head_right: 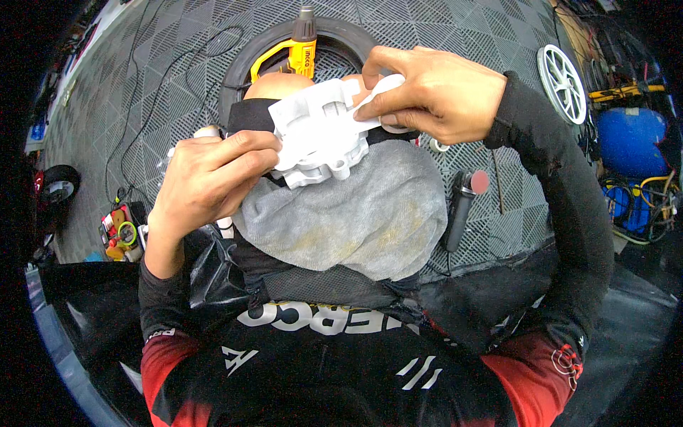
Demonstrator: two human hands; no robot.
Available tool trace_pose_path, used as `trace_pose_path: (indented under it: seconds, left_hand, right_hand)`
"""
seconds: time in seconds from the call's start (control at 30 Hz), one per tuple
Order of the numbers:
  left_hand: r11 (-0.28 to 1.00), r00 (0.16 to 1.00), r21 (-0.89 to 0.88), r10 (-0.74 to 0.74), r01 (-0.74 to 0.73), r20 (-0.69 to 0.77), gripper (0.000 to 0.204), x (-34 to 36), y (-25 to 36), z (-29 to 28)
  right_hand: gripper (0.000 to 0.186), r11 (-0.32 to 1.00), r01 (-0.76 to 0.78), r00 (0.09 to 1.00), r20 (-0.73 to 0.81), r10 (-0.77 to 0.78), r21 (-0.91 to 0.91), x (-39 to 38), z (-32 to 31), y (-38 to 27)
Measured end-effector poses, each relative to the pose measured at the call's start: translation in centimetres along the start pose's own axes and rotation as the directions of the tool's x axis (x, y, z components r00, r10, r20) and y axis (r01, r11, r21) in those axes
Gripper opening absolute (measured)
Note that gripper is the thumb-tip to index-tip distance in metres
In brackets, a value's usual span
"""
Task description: The person sits on the floor in a workshop, uses a heat gun to warm a small mechanical part, wipes it with a cloth, and then applies tape to specific areas of the part.
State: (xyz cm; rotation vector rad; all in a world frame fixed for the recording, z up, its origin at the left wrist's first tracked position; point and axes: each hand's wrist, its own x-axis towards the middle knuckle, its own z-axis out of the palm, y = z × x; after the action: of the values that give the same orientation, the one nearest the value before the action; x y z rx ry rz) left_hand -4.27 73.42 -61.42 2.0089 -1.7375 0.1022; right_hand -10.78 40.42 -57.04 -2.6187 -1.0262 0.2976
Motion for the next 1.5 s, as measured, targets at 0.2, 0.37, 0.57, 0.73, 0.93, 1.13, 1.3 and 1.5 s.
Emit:
trace_pose_path:
  seconds: [0.2,0.37,0.57,0.73,0.93,1.13,1.3,1.5]
  left_hand:
    - [0.995,0.997,-0.084,-0.050,0.046,-0.053,0.026,0.2,-0.6,0.3]
    - [0.999,0.997,-0.018,-0.050,0.049,-0.064,0.026,0.3,-0.2,0.3]
    - [0.995,0.999,0.092,-0.036,0.036,-0.003,0.026,0.0,0.1,0.2]
    - [0.998,0.997,-0.002,-0.065,0.065,-0.032,0.026,0.0,-0.1,0.4]
    - [0.995,0.995,-0.022,-0.096,0.095,-0.029,0.026,0.1,-0.2,0.2]
    - [0.998,0.999,0.025,-0.051,0.051,-0.012,0.024,0.2,-0.1,0.2]
    - [0.999,0.999,0.046,0.003,-0.005,0.050,0.017,0.3,0.2,0.0]
    - [0.997,0.981,0.018,0.076,-0.080,0.180,0.011,0.5,-0.3,0.3]
  right_hand:
    - [0.030,1.000,-0.023,0.999,-0.025,0.023,-0.008,-0.3,0.2,0.5]
    - [0.031,0.995,-0.091,0.996,-0.011,0.091,0.042,-0.5,-0.4,0.6]
    - [0.033,0.999,-0.032,0.999,0.019,0.031,0.029,-0.1,0.1,1.2]
    - [0.045,0.997,-0.072,0.997,0.038,0.072,0.006,0.1,0.3,0.8]
    - [0.033,1.000,-0.004,1.000,-0.022,0.004,-0.001,0.3,0.2,1.7]
    - [0.033,1.000,0.007,1.000,0.006,-0.007,-0.021,0.5,0.3,1.5]
    - [0.041,0.999,-0.019,0.999,0.039,0.021,-0.051,0.4,0.3,0.7]
    - [0.037,0.988,0.033,0.999,-0.021,-0.037,-0.151,0.3,0.7,0.5]
